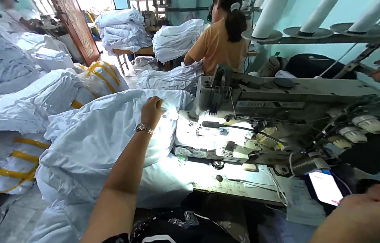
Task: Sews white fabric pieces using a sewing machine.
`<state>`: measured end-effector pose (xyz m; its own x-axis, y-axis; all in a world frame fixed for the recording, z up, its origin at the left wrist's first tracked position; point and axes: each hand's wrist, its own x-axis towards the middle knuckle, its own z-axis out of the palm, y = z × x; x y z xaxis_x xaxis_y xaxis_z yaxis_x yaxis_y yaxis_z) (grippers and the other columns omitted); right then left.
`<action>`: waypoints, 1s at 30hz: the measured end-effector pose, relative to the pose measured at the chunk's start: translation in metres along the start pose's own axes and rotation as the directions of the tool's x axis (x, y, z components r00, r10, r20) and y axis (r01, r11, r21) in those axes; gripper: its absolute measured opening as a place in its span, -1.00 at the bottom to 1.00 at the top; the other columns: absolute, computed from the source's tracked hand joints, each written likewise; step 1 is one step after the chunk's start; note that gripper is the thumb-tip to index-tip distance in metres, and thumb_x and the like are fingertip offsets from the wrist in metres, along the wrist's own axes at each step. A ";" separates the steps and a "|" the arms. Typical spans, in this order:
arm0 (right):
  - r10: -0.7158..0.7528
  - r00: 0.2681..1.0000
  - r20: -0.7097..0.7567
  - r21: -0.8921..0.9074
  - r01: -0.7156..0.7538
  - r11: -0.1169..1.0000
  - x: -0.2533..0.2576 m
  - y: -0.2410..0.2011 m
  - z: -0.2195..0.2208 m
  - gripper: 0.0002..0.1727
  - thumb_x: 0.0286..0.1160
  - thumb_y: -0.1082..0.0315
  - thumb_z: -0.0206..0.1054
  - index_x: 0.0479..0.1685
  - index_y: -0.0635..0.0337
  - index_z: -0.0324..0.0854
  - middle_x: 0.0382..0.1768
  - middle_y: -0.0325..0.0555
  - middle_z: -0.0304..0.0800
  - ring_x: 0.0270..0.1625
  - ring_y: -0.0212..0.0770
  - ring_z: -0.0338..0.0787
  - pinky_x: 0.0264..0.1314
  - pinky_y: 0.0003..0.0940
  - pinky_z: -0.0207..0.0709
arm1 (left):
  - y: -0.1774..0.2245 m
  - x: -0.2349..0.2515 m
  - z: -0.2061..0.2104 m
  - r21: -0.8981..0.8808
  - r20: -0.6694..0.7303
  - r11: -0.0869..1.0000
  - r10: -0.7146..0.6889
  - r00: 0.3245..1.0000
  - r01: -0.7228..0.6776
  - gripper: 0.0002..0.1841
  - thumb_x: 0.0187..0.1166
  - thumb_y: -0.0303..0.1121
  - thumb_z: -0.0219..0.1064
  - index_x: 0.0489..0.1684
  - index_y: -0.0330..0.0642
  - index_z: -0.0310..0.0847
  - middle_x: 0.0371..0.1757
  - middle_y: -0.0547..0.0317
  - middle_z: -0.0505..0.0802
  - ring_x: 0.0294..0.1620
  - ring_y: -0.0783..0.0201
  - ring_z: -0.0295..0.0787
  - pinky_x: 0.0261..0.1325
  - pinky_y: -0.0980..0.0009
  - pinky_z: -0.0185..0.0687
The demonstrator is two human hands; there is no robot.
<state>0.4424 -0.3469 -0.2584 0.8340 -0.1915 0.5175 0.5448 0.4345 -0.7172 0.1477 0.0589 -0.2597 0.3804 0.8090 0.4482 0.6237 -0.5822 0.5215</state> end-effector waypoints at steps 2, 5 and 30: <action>-0.120 0.946 0.302 -0.068 0.147 0.987 -0.037 -0.003 -0.001 -0.80 0.81 0.35 0.07 -0.17 0.06 0.59 -0.44 -0.60 0.67 -0.47 -0.66 0.60 -0.39 -0.67 0.49 | 0.003 -0.033 -0.025 -0.093 -0.033 0.995 -0.050 0.998 0.047 -0.68 0.76 -0.24 0.21 0.03 -0.38 0.70 -0.14 -0.20 0.83 -0.10 -0.06 0.81 0.12 -0.07 0.70; -0.031 0.636 0.771 -0.152 0.230 0.961 -0.088 -0.008 0.022 -0.72 0.69 0.18 0.30 -0.07 0.23 0.75 -0.18 -0.34 0.79 -0.16 -0.67 0.68 -0.08 -0.69 0.61 | 0.014 -0.083 -0.054 -0.171 -0.025 0.984 -0.048 0.999 0.043 -0.73 0.75 -0.25 0.27 0.16 -0.28 0.62 -0.34 -0.09 0.75 -0.44 0.05 0.69 -0.30 0.04 0.68; 0.235 0.217 0.948 -0.249 0.040 0.968 -0.195 -0.004 0.186 -0.69 0.55 0.18 0.43 0.16 0.11 0.75 -0.44 -0.19 0.67 -0.53 -0.38 0.51 -0.42 -0.36 0.48 | -0.048 -0.197 -0.049 -0.103 0.559 0.987 0.160 0.813 -0.124 -0.73 0.69 -0.24 0.29 0.12 -0.15 0.81 0.10 -0.12 0.83 0.14 -0.05 0.81 0.24 -0.13 0.69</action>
<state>0.2610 -0.1472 -0.2696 0.2255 0.8945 0.3859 0.5827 0.1936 -0.7893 0.0093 -0.0770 -0.3373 0.7913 0.6100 0.0422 0.4980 -0.6830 0.5343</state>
